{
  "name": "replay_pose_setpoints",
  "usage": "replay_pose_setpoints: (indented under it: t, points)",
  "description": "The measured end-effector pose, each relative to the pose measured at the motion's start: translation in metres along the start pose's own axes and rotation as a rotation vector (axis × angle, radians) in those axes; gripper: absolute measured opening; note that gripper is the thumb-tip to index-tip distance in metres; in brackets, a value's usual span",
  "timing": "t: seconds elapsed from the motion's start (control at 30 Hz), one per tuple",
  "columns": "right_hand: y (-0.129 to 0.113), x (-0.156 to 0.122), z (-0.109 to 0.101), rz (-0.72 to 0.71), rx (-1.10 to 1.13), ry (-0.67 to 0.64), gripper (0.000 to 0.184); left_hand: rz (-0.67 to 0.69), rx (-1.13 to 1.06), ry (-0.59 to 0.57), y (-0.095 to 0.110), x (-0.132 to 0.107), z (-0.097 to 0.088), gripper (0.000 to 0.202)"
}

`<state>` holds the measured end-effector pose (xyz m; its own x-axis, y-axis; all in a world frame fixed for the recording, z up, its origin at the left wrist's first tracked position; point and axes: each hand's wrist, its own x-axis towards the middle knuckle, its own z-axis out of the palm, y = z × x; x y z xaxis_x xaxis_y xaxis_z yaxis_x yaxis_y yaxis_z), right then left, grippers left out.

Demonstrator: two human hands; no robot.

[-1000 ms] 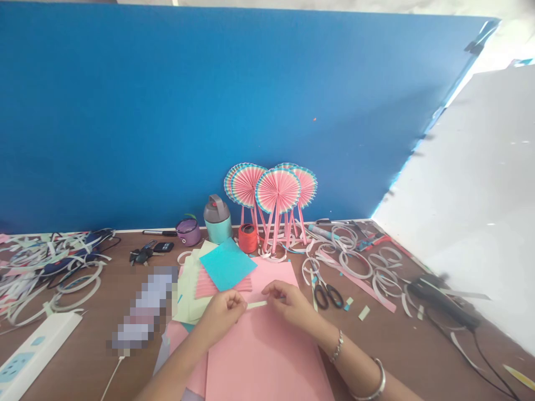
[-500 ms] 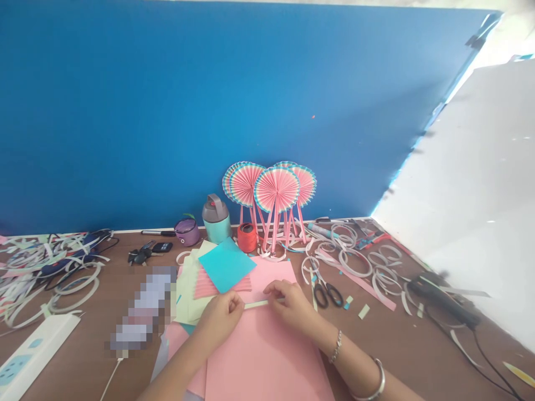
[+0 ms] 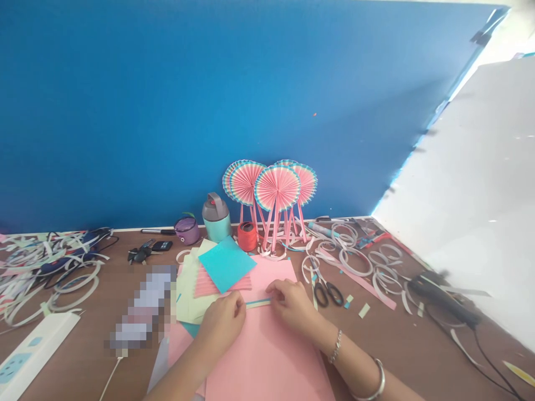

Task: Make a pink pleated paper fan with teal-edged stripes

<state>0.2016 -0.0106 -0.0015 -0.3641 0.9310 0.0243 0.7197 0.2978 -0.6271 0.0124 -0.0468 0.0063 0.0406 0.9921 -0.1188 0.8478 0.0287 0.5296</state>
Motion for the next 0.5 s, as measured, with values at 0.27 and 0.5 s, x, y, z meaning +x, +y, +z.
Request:
replay_pose_setpoints:
  t: [0.27,0.5]
  points:
    - [-0.0002,0.0005,0.0009,0.022,-0.008,-0.014,0.034,-0.024,0.075,-0.003,0.0038,0.0002,0.0005,0.018]
    - [-0.0002,0.0008,0.0014,0.031,-0.007,-0.005,0.035,-0.035,0.140,-0.003,0.0033,0.0003,0.0030,0.017]
